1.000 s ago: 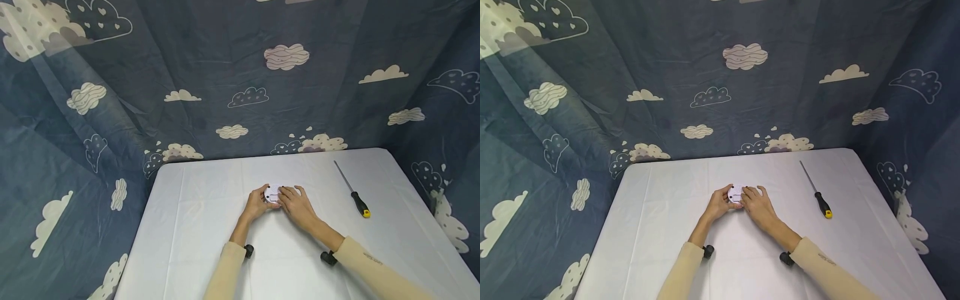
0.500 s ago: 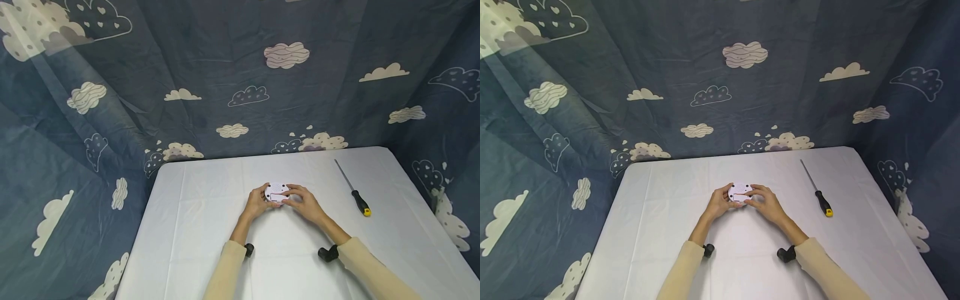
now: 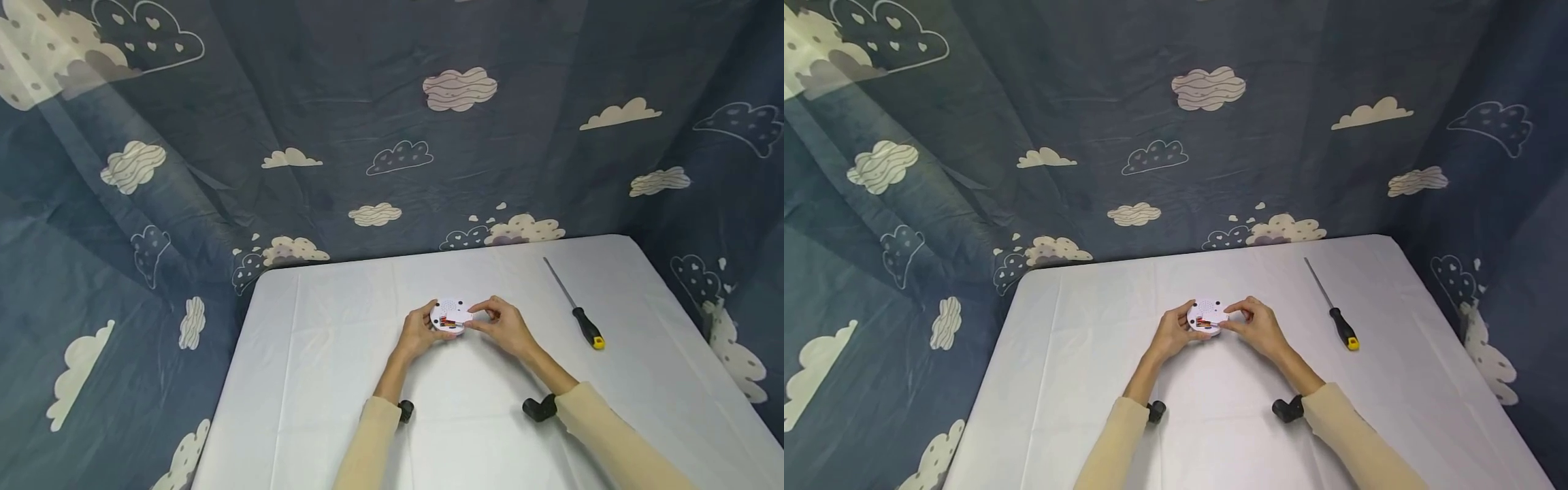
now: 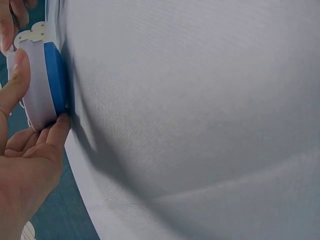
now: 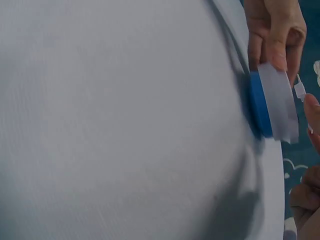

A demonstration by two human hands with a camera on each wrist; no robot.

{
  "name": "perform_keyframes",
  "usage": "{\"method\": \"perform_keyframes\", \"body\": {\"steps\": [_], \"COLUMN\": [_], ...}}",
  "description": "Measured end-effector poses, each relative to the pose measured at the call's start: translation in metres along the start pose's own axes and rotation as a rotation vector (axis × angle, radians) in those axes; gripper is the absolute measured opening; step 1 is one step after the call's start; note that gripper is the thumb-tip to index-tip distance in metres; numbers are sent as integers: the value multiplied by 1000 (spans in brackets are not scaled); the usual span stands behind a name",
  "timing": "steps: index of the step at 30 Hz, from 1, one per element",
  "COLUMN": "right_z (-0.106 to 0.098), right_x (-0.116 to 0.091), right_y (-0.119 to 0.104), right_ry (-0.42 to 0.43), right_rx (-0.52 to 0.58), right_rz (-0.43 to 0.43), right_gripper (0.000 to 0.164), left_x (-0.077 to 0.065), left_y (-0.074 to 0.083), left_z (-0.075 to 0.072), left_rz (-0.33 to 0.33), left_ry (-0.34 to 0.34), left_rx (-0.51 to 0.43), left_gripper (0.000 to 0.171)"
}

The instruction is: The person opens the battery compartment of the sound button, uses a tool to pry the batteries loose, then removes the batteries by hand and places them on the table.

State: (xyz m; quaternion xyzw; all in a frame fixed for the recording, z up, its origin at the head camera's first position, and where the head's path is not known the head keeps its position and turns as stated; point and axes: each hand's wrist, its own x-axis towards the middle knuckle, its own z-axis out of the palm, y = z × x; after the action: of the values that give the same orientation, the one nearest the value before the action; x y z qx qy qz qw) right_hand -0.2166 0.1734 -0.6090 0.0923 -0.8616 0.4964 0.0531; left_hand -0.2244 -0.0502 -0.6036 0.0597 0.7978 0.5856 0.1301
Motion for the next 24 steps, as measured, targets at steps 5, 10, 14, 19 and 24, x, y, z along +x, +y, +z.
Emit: {"method": "perform_keyframes", "body": {"steps": [5,10,14,19,24], "right_z": [-27,-62,-82,-97,-102], "right_x": [15,39,58,77,94], "right_y": [14,46,67,73,77], "right_ry": [91,280,357,363,346], "right_rx": [-87,-170,-205,-158,-194], "right_rz": [71,206,355,465,563], "right_gripper": [32,38,39,40,42], "left_x": [-1,-1,-3,-4,-4], "left_y": [-1,-6,-7,-6,-7], "left_z": [0,3,4,3,0], "left_rz": [-9,-10,-8,-13,-8], "left_ry": [11,13,4,9,2], "left_rx": [-8,-33,-51,-50,-64], "left_gripper": [95,94,95,95,95]}}
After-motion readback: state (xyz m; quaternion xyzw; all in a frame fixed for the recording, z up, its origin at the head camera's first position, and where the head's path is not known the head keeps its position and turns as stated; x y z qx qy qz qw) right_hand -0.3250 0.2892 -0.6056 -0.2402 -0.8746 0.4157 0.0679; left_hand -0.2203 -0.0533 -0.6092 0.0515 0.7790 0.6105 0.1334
